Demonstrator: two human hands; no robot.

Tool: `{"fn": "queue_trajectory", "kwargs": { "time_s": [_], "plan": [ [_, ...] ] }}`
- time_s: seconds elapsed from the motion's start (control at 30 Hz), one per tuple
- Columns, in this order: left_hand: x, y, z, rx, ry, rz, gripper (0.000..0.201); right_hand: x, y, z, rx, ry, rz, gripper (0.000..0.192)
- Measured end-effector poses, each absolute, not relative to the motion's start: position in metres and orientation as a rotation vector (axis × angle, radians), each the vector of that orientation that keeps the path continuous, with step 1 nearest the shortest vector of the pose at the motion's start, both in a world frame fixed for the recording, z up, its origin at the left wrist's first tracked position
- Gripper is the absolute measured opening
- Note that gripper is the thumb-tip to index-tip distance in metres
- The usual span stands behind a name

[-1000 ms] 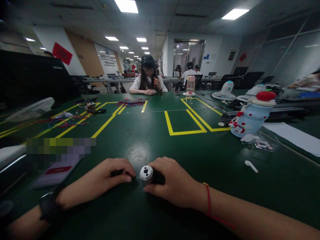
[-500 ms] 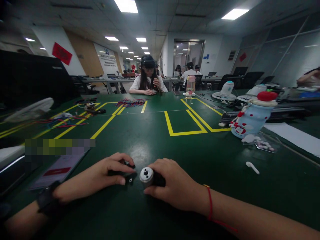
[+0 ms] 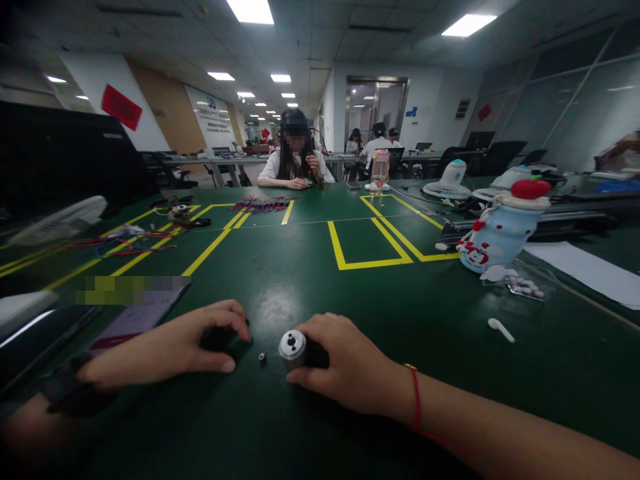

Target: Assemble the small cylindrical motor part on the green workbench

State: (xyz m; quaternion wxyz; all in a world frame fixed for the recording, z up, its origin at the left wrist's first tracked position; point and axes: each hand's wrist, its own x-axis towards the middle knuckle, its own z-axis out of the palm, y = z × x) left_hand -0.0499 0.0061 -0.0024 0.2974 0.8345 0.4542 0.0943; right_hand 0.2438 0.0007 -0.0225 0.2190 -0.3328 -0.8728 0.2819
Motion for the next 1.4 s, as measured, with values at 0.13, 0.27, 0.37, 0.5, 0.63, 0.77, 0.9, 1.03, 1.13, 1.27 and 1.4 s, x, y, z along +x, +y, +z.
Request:
{"fn": "queue_trajectory", "kwargs": {
  "time_s": [0.13,0.27,0.37,0.5,0.63,0.77,0.9,1.03,1.13,1.27,1.4],
  "plan": [
    [-0.024,-0.005,-0.007,2.24,1.154,0.363,0.015,0.242,0.0,-0.023,-0.938,-2.42,0.756,0.033],
    [-0.01,-0.008,-0.006,2.198,1.155,0.627,0.012,0.238,0.0,-0.023,-0.933,-2.426,0.726,0.03],
    [0.001,-0.013,0.002,2.162,1.183,0.785,0.012,0.233,0.001,-0.023,-0.94,-2.444,0.677,0.031],
    [0.016,-0.018,0.007,2.191,1.16,0.806,0.008,0.231,0.002,-0.026,-0.963,-2.47,0.593,0.028],
    [0.027,-0.019,0.005,2.197,1.184,0.844,0.007,0.235,0.004,-0.026,-0.959,-2.486,0.576,0.029],
    [0.03,-0.019,0.006,2.194,1.178,0.864,0.008,0.239,0.005,-0.025,-0.955,-2.487,0.587,0.029],
    [0.031,-0.02,0.009,2.223,1.184,0.898,0.008,0.24,0.004,-0.025,-0.952,-2.48,0.575,0.031],
    [0.031,-0.02,0.01,2.205,1.185,0.859,0.007,0.241,0.001,-0.024,-0.954,-2.474,0.575,0.032],
    [0.031,-0.022,0.012,2.172,1.189,0.817,0.007,0.24,-0.002,-0.022,-0.961,-2.478,0.564,0.031],
    [0.031,-0.026,0.02,2.161,1.184,0.764,0.009,0.239,-0.006,-0.019,-0.943,-2.473,0.53,0.031],
    [0.032,-0.029,0.017,2.124,1.126,0.714,0.025,0.242,-0.005,-0.017,-0.933,-2.477,0.492,0.031]
  ]
}}
